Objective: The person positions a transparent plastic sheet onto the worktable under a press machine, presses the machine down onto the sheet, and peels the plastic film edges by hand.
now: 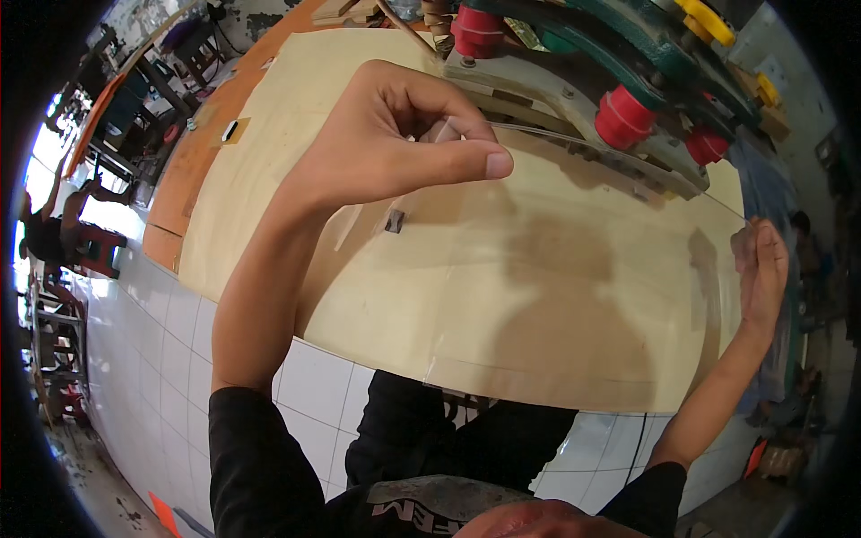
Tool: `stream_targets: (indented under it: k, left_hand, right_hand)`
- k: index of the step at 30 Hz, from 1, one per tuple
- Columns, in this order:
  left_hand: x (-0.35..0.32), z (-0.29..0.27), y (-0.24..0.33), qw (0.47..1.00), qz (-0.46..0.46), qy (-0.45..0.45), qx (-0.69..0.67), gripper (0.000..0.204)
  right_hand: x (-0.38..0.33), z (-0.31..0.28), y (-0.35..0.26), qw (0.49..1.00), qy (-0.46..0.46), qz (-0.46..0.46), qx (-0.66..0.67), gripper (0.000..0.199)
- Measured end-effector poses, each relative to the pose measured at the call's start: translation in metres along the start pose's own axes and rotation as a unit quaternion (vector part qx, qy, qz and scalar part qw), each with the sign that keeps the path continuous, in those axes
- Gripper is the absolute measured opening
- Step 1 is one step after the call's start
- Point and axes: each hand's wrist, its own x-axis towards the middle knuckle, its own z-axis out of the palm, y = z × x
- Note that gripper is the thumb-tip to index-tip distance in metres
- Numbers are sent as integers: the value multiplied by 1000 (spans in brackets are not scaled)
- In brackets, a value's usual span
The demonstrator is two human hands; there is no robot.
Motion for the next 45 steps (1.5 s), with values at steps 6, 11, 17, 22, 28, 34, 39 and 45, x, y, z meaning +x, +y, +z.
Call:
stream_targets:
  k: [6, 11, 17, 22, 28, 34, 39, 45]
  left_hand:
    - [3, 1, -6, 1000, 25, 10, 9, 14]
    - [3, -1, -5, 998, -9, 55, -15, 19]
    - [7, -3, -15, 995, -7, 68, -73, 22]
    - [8, -18, -30, 991, 34, 24, -125, 17]
    - [11, -26, -40, 986, 42, 29, -159, 20]
    - [13, -28, -46, 981, 52, 43, -183, 19]
    - [15, -29, -42, 985, 35, 50, -161, 17]
    - [13, -32, -49, 984, 36, 49, -166, 17]
  right_hand:
    - [-2, 1, -1, 1000, 17, 0, 4, 33]
    - [-3, 2, -2, 999, -9, -49, 8, 38]
    - [-10, -3, -9, 999, -14, -22, -27, 45]
    - [-13, 7, -20, 993, -59, -50, -89, 51]
    - [-16, 15, -30, 987, -70, -39, -141, 33]
    - [-13, 18, -31, 989, -97, -65, -90, 25]
    - [-16, 19, -38, 994, -103, -9, -42, 21]
    - [-15, 18, -33, 989, -127, 54, 61, 15]
